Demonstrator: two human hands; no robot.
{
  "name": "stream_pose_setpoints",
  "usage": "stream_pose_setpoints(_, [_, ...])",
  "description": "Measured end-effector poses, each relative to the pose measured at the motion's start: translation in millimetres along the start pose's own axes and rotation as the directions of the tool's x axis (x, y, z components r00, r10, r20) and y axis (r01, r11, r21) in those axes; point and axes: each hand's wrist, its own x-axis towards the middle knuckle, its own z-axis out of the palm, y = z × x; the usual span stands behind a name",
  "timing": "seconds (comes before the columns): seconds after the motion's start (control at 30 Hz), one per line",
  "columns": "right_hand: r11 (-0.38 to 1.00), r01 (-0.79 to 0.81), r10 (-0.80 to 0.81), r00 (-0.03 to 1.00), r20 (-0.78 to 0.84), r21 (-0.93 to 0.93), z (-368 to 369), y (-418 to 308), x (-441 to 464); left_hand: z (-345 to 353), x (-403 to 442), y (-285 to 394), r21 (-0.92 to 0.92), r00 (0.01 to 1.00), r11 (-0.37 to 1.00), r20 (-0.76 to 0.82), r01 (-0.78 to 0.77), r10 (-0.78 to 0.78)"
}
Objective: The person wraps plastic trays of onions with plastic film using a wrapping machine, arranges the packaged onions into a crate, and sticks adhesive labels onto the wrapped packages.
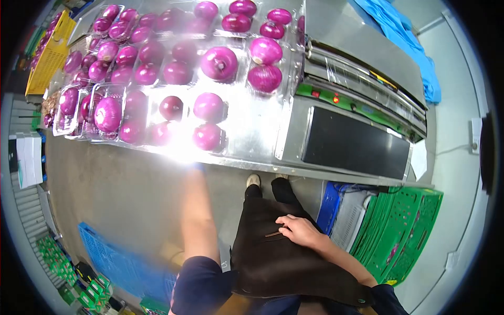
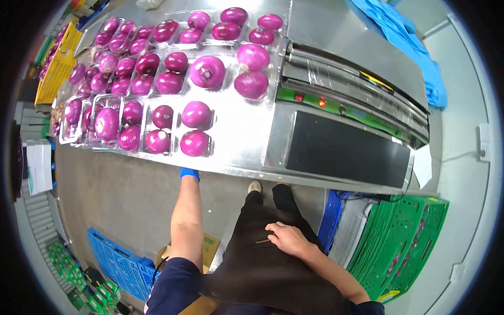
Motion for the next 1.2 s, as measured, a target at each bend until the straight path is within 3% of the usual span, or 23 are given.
stream_pose_setpoints(0.1, [0.99,0.034,-0.032,0.999,0.021,-0.136,-28.9,0.6,8.6,-19.8,-35.6,-7.5,0.049,0.989,0.988,0.027,-0.146,0.145])
stream_pose_setpoints(0.2, [0.981,0.085,-0.083,0.996,0.019,-0.177,-63.8,-6.8,17.6,-34.5,-124.2,20.1,0.149,0.868,0.862,-0.041,-0.485,0.495])
stream_pose_setpoints(0.27, [0.964,0.18,-0.177,0.984,0.031,-0.197,-85.6,-12.8,21.5,-33.5,-194.6,79.4,0.22,0.718,0.721,-0.106,-0.657,0.688])
stream_pose_setpoints(0.3, [0.952,0.225,-0.222,0.974,0.038,-0.205,-94.9,-16.4,22.4,-53.3,-178.9,104.3,0.347,0.562,0.551,-0.077,-0.759,0.824])
stream_pose_setpoints(0.37, [0.93,0.315,-0.3,0.948,0.102,-0.191,-111.5,-26.1,24.3,-69.0,-177.3,164.0,0.449,0.348,0.337,-0.061,-0.828,0.936])
stream_pose_setpoints(0.43, [0.889,0.417,-0.393,0.907,0.153,-0.19,-118.5,-26.1,29.4,-48.7,-191.5,222.1,0.385,0.426,0.413,-0.056,-0.825,0.903])
stream_pose_setpoints(0.5, [0.861,0.459,-0.415,0.883,0.221,-0.22,-121.5,-26.8,34.5,-42.4,-183.6,273.8,0.292,0.625,0.588,0.048,-0.754,0.779])
stream_pose_setpoints(0.6, [0.843,0.479,-0.424,0.872,0.247,-0.245,-125.3,-33.7,44.4,-82.8,-56.4,320.6,0.464,0.763,0.646,0.113,-0.607,0.636])
stream_pose_setpoints(0.67, [0.851,0.446,-0.395,0.891,0.222,-0.277,-129.0,-40.5,51.4,-108.9,14.3,328.0,0.399,0.667,0.575,0.142,-0.714,0.731])
stream_pose_setpoints(0.7, [0.863,0.428,-0.393,0.903,0.177,-0.27,-132.1,-46.8,54.8,-87.5,-18.1,323.3,0.368,0.666,0.599,0.082,-0.711,0.741])
stream_pose_setpoints(0.83, [0.892,0.377,-0.374,0.925,0.061,-0.25,-142.2,-70.1,57.6,-86.4,-34.8,315.4,0.388,0.596,0.5,0.179,-0.774,0.783])
stream_pose_setpoints(0.93, [0.885,0.399,-0.401,0.915,0.04,-0.239,-147.5,-78.9,62.9,-62.4,-108.8,310.8,0.227,0.649,0.609,0.206,-0.76,0.733])
stream_pose_setpoints(1.0, [0.882,0.416,-0.417,0.908,0.042,-0.224,-152.4,-84.0,67.3,-53.7,-138.5,311.1,-0.067,0.718,0.73,0.137,-0.68,0.682])
stream_pose_setpoints(1.03, [0.883,0.418,-0.418,0.907,0.048,-0.211,-155.0,-87.9,68.7,-62.7,-128.2,319.0,-0.146,0.711,0.749,0.242,-0.646,0.66])
stream_pose_setpoints(1.17, [0.82,0.553,-0.559,0.829,-0.005,-0.148,-168.8,-103.6,84.5,-29.3,-210.5,315.3,-0.023,0.653,0.671,0.21,-0.741,0.728])
stream_pose_setpoints(1.2, [0.852,0.519,-0.523,0.849,-0.073,-0.073,-178.5,-114.2,85.1,-10.5,-248.2,308.1,-0.01,0.656,0.67,0.188,-0.743,0.731])
